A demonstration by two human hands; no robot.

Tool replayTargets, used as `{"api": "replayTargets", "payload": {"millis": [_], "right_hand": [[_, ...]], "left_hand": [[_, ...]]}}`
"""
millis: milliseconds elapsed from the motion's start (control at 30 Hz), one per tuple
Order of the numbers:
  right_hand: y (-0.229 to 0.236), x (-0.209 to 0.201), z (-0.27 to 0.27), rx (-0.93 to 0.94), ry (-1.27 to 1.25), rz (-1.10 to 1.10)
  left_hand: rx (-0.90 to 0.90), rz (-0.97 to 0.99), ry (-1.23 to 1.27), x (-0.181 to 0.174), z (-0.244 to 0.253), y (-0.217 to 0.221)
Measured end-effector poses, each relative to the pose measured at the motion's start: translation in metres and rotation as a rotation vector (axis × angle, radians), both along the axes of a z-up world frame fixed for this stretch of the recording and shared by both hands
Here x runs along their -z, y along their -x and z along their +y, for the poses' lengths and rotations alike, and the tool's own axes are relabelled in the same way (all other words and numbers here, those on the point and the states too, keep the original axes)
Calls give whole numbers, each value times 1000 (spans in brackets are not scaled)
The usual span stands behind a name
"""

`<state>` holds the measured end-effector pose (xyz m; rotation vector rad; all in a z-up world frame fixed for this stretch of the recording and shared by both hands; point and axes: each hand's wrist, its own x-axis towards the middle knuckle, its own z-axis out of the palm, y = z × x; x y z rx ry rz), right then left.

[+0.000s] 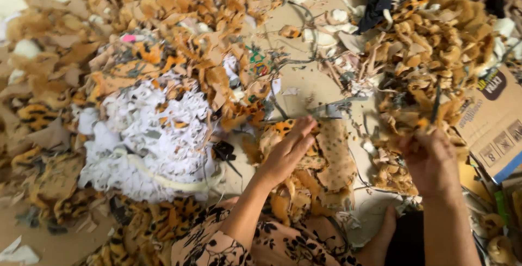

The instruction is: The person cuts fabric scraps with scissors and sorts them from a pile into a cardboard box.

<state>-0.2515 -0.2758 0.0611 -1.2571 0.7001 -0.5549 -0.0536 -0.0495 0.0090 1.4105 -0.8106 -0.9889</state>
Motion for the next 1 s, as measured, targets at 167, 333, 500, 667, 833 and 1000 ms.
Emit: {"api": "replayTargets", "payload": {"millis": [167, 333, 500, 667, 833, 1000], "right_hand": [[-34, 13, 59, -172, -12, 426], [-80, 1, 93, -352, 106, -135], [-69, 25, 101, -606, 459, 90], [-26, 60, 108, -858, 1026, 417], [-6, 68, 134, -466, 1164, 622], [-14, 88, 150, -452, 1162, 697]], "left_hand": [[140, 226, 127, 7, 16, -16], [-51, 281, 202, -7, 33, -37], [-320, 330, 206, 17, 38, -40], [-498, 301, -55, 1, 37, -46], [-532, 294, -231, -6, 37, -45], [-377, 370, -208, 21, 30, -41]]}}
